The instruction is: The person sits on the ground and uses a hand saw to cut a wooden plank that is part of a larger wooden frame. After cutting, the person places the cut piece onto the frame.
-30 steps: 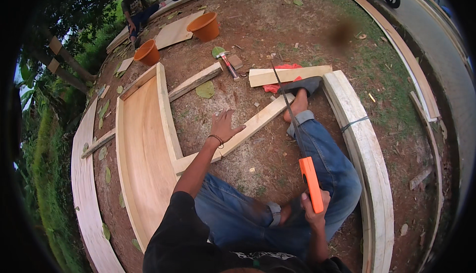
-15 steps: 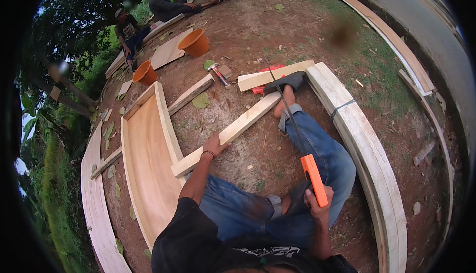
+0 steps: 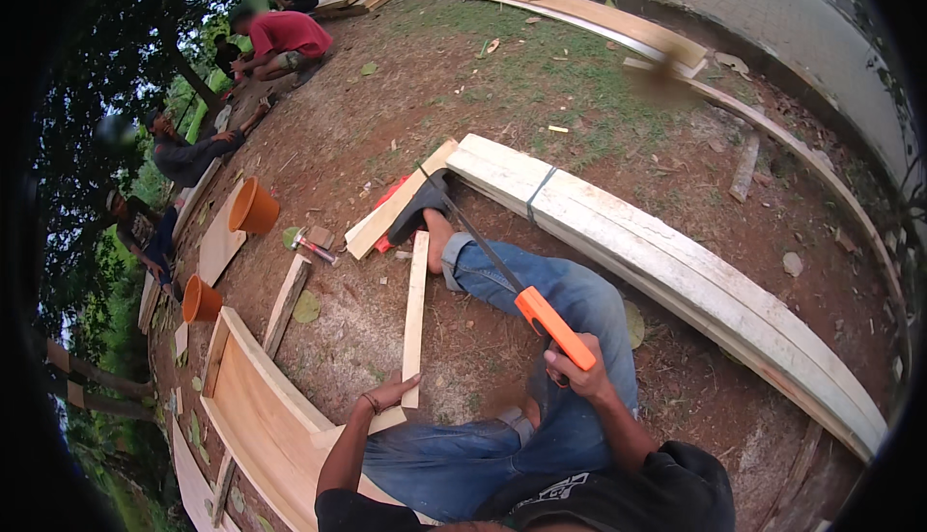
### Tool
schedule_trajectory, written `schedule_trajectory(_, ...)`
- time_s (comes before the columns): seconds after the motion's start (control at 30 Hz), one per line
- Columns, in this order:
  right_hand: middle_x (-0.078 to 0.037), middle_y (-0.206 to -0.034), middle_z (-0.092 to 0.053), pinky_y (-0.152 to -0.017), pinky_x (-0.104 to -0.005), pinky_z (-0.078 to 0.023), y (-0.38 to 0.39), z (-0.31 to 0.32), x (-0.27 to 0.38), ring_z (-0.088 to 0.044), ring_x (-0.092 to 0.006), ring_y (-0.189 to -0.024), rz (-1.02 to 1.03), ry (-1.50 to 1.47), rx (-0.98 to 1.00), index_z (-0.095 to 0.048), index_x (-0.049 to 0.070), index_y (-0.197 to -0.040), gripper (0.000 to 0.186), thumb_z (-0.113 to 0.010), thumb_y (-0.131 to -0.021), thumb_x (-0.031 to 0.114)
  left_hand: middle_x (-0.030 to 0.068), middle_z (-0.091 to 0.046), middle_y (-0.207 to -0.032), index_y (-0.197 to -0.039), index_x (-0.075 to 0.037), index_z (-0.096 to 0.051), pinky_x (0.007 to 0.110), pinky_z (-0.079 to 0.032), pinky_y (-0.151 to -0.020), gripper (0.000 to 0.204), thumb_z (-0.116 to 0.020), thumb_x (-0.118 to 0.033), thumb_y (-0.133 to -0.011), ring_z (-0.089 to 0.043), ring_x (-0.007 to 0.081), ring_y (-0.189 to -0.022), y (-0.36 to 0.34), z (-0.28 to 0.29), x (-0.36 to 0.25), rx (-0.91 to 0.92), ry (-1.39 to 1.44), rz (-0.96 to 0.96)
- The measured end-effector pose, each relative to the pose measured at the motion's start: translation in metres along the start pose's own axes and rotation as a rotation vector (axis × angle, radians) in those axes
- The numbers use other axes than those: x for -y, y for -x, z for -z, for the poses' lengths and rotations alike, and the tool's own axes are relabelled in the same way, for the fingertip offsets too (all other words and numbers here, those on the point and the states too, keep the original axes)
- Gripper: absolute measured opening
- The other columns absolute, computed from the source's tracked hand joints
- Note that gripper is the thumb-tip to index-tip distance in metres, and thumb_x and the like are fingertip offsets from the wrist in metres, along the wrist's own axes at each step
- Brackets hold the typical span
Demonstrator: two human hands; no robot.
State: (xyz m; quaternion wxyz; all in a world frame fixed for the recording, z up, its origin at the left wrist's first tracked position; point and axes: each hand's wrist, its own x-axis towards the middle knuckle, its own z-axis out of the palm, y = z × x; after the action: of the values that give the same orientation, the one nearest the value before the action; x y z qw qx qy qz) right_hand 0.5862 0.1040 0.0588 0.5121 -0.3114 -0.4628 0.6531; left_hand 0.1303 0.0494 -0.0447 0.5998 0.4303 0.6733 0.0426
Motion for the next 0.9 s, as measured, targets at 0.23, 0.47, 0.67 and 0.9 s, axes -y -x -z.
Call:
schedule_trajectory(0.23,-0.002,-0.056,-0.054,-0.043,-0.0272,-0.037,0.002,0.000,-0.003,-0.049,-0.0095,-0.046,-0.004,0.010,0.040,-0.057,0.001,-0.077,0.020,-0.064,-0.095,0.008,0.0329,-0.067,-0.113,-0.134,0.021,-0.044,0.044,-0.056,-0.092,0.110,-0.070,-0.072,-0.080,-0.070,0.0428,-0.100,-0.009,-0.050,-0.015,-0.189,-0.400,0.080)
schedule_trajectory(0.47,-0.006,-0.061,-0.055,-0.050,-0.0278,-0.041,0.002,0.002,-0.015,-0.050,-0.0124,-0.051,0.074,0.087,0.003,-0.057,-0.002,-0.077,0.019,-0.060,-0.093,0.008,0.0104,-0.068,-0.107,-0.137,-0.003,-0.053,0.046,-0.061,-0.085,0.061,-0.055,-0.052,-0.101,-0.071,0.0247,-0.096,0.042,-0.031,-0.084,-0.039,0.917,-0.273)
schedule_trajectory(0.67,-0.007,-0.066,-0.054,-0.052,-0.0281,-0.043,0.000,-0.004,-0.012,-0.050,-0.0126,-0.055,0.053,0.075,0.044,-0.056,-0.004,-0.088,0.011,-0.058,-0.094,0.006,0.0175,-0.068,-0.117,-0.138,-0.010,-0.053,0.057,-0.062,-0.083,0.058,-0.049,-0.055,-0.102,-0.073,0.0303,-0.093,0.066,-0.037,-0.108,0.447,1.573,-0.719)
schedule_trajectory(0.9,-0.007,-0.065,-0.050,-0.052,-0.0281,-0.039,-0.005,0.004,-0.016,-0.046,-0.0126,-0.055,0.078,0.092,0.055,-0.053,-0.002,-0.086,0.012,-0.057,-0.095,0.005,0.0164,-0.064,-0.122,-0.146,-0.007,-0.043,0.052,-0.063,-0.079,0.070,-0.056,-0.057,-0.099,-0.069,0.0301,-0.104,0.103,-0.067,-0.149,-0.130,1.404,-0.666)
